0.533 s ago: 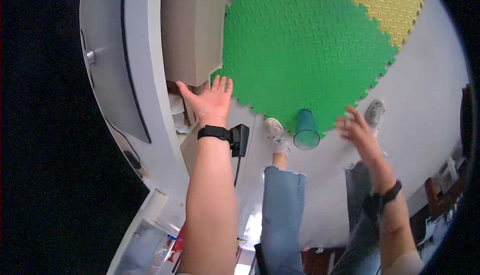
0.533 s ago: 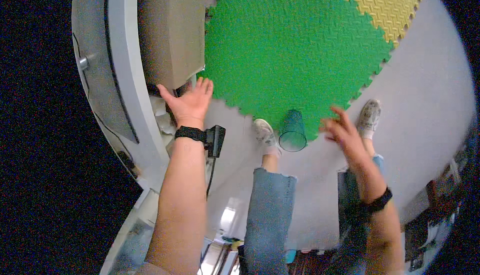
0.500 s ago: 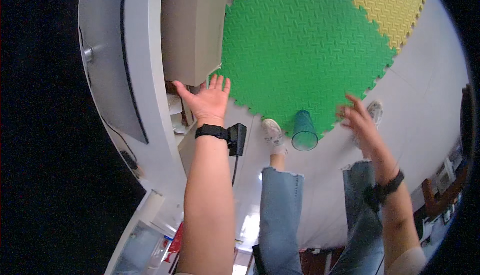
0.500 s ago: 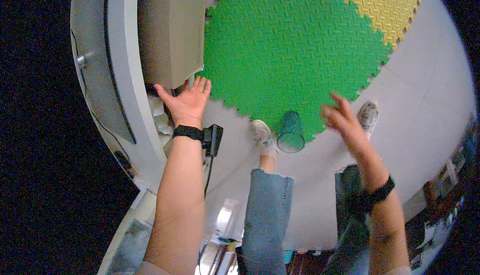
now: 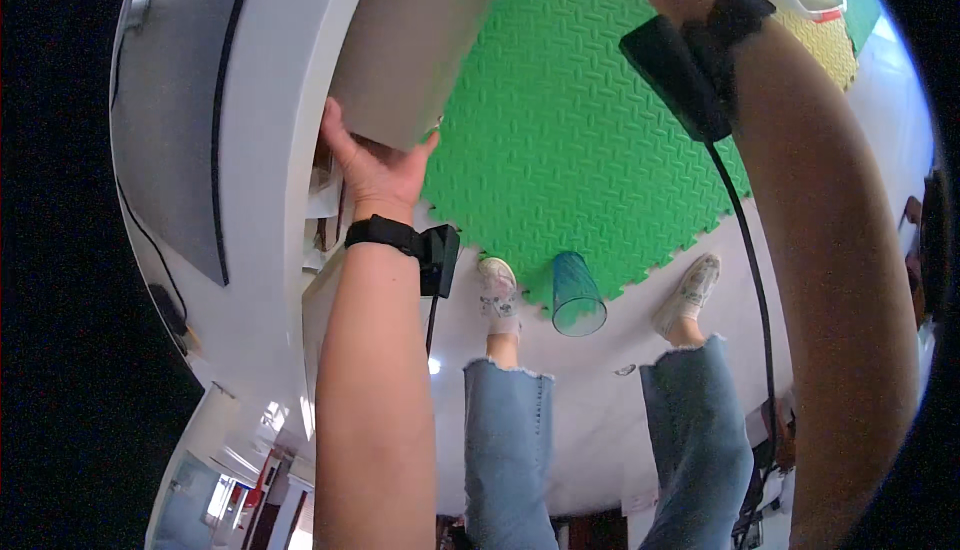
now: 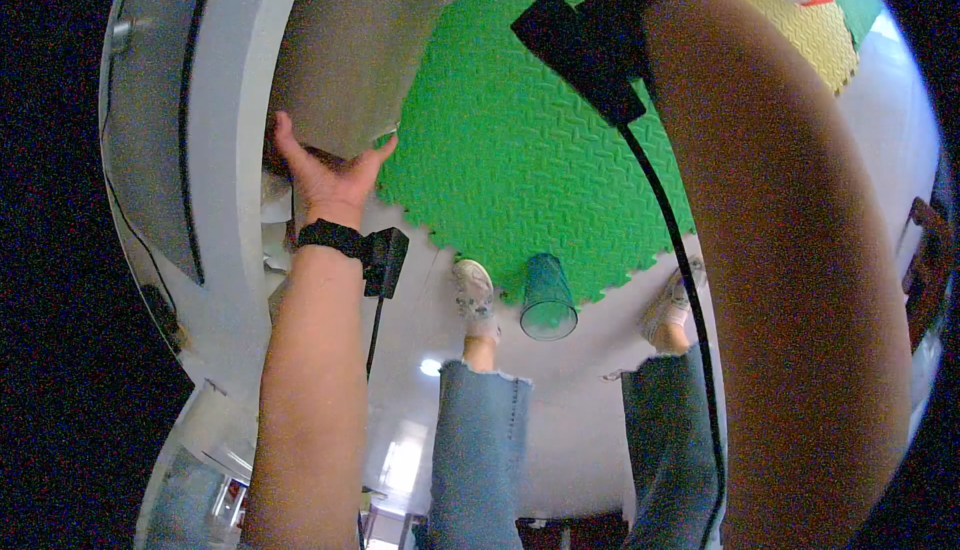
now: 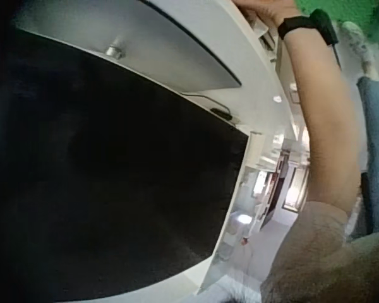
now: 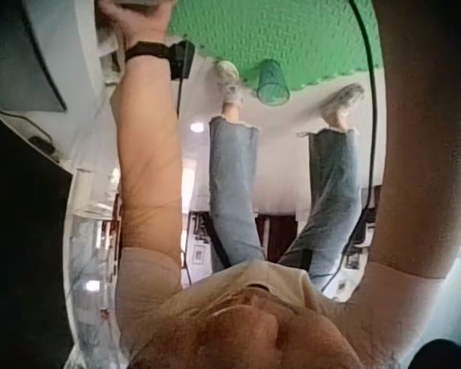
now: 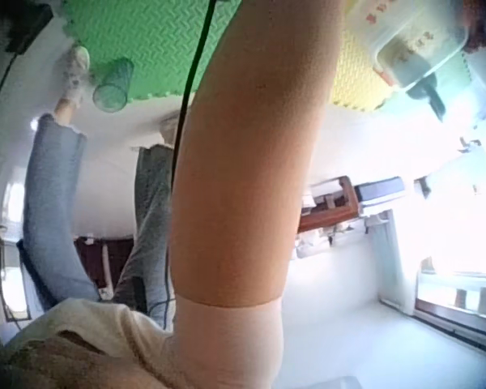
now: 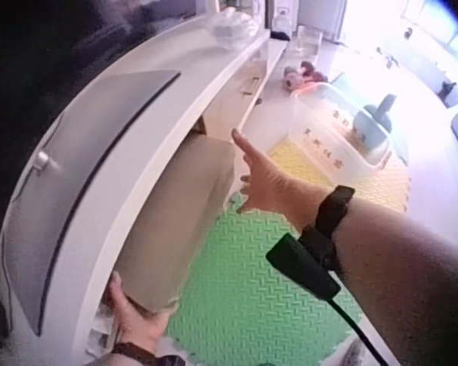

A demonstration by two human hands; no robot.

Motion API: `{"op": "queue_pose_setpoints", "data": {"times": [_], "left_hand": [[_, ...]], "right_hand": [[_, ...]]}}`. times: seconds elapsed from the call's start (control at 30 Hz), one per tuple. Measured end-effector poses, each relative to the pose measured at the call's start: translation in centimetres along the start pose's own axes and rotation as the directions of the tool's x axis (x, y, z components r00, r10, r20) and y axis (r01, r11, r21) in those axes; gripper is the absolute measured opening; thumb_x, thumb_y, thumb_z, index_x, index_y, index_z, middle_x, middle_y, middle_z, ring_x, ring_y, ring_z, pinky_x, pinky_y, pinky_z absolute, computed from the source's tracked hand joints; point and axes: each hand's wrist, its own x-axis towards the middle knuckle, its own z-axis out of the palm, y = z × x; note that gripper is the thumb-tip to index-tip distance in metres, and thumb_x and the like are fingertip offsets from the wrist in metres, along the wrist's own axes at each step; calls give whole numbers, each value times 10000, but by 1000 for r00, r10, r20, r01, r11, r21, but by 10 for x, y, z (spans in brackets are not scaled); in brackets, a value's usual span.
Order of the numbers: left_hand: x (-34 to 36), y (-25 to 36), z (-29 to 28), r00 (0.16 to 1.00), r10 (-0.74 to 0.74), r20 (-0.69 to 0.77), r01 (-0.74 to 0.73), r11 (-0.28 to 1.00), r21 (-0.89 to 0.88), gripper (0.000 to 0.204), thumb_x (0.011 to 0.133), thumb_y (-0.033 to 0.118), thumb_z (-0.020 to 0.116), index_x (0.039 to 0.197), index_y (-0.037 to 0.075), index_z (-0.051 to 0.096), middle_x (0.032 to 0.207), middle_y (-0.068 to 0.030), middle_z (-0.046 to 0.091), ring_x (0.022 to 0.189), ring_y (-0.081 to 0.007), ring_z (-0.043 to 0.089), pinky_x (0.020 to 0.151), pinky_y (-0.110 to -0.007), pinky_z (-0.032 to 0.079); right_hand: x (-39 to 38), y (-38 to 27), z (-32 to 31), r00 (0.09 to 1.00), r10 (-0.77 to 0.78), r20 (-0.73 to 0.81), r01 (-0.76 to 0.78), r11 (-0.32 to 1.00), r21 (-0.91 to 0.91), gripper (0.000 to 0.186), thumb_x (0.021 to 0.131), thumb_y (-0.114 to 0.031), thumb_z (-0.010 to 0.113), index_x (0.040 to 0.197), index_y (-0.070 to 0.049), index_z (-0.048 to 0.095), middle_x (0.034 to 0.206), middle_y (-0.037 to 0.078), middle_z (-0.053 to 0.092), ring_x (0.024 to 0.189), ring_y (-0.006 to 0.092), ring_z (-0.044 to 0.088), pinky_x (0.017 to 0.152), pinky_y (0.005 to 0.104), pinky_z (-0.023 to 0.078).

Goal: Searching through cabinets and drawers to find a screwdriver, then using it to unscrew the base of an appliance.

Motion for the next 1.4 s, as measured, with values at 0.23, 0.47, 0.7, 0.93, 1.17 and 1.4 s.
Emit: {"op": "queue_pose_setpoints", "data": {"times": [0.23, 0.47, 0.7, 0.93, 1.17, 1.4], "left_hand": [[1, -4, -11, 998, 33, 53, -34, 999, 19, 831, 660, 595, 626, 1343, 209, 351, 1359, -48, 378, 1253, -333, 338, 987, -619, 269], [-21, -31, -26, 999, -13, 38, 10, 998, 67, 755, 688, 559, 616, 1306, 184, 398, 1282, -68, 454, 1165, -308, 433, 944, -550, 368], [-88, -82, -33, 987, -151, 48, 137, 966, 220, 675, 719, 481, 627, 1256, 121, 433, 1175, -72, 520, 1072, -270, 503, 887, -443, 428], [-95, -147, -40, 907, -393, 151, 301, 856, 420, 589, 681, 464, 666, 1133, 120, 507, 1102, -59, 548, 1032, -245, 525, 880, -410, 428], [-63, -174, -7, 897, -414, 157, 268, 790, 551, 511, 659, 407, 711, 1057, 147, 525, 1072, -58, 565, 1019, -236, 528, 887, -404, 432], [-39, -150, 4, 848, -498, 183, 296, 730, 616, 657, 708, 408, 683, 1247, 123, 439, 1221, -62, 474, 1147, -231, 436, 977, -418, 352]], "right_hand": [[11, 25, 4, 996, -8, 85, 4, 999, 48, 1257, 599, -718, 649, 1436, -123, -75, 1465, 250, -117, 1359, 417, -32, 1056, 603, 105], [-22, 51, -21, 997, 4, -71, 4, 995, 103, 914, 761, -595, 551, 1404, -65, 174, 1404, 177, 258, 1294, 320, 270, 1035, 479, 264], [-124, 136, -119, 970, -117, -213, 176, 943, 284, 638, 797, -525, 559, 1319, -205, 383, 1329, 42, 402, 1015, 220, 483, 886, 446, 412], [-249, 192, -141, 877, -4, -481, 241, 870, 431, 718, 788, -493, 571, 1313, -54, 353, 1310, 108, 438, 1189, 277, 444, 963, 494, 371], [-281, 238, -173, 828, 58, -558, 295, 801, 521, 724, 730, -493, 639, 1269, -86, 379, 1177, 97, 536, 1048, 257, 535, 893, 420, 431], [-284, 237, -190, 844, 188, -503, 59, 898, 436, 636, 796, -319, 638, 1325, -86, 372, 1149, 32, 547, 1075, 170, 493, 950, 363, 345]]}}
